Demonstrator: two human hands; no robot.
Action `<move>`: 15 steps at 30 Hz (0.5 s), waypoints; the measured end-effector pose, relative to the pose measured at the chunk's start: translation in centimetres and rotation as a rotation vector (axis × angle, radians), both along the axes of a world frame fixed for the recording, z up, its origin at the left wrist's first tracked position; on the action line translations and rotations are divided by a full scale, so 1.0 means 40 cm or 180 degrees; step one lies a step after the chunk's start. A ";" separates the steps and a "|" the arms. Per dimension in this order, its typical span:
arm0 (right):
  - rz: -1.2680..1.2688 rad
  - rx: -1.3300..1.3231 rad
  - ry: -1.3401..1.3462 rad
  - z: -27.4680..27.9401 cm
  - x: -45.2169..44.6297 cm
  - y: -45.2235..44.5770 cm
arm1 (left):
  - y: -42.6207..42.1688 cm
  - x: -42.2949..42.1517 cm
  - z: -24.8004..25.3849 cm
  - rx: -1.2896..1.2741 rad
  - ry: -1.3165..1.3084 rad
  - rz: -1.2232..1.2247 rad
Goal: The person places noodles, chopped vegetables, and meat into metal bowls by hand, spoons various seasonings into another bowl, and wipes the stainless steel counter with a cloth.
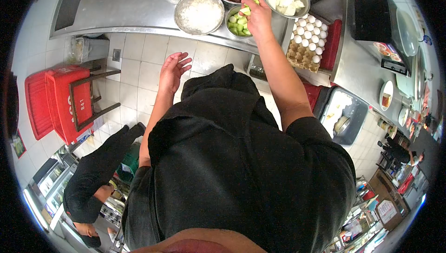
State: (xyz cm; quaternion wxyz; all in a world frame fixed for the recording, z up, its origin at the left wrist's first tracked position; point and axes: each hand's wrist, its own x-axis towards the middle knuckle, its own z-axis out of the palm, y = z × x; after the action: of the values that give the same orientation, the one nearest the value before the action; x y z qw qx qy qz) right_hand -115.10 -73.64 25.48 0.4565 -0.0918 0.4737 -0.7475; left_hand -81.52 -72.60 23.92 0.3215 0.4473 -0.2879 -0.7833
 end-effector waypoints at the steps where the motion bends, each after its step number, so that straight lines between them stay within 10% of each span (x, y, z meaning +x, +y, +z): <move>1: 0.0044 -0.0012 0.0133 0.004 0.004 0.005 | 0.002 -0.005 -0.003 0.0018 -0.0011 -0.0016; 10: 0.0340 -0.0055 0.0457 0.101 0.083 -0.018 | 0.001 -0.016 0.004 0.0324 0.0577 0.0366; 15: 0.0924 -0.0860 0.3271 0.101 0.442 -0.064 | -0.057 0.005 0.058 0.0624 0.1593 0.0780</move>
State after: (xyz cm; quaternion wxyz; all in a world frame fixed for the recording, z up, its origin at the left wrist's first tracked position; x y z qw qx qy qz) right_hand -97.40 -76.22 29.54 0.2490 -0.5671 0.5180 -0.5899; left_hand -81.34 -74.90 26.25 0.4299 0.3005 -0.0664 -0.8488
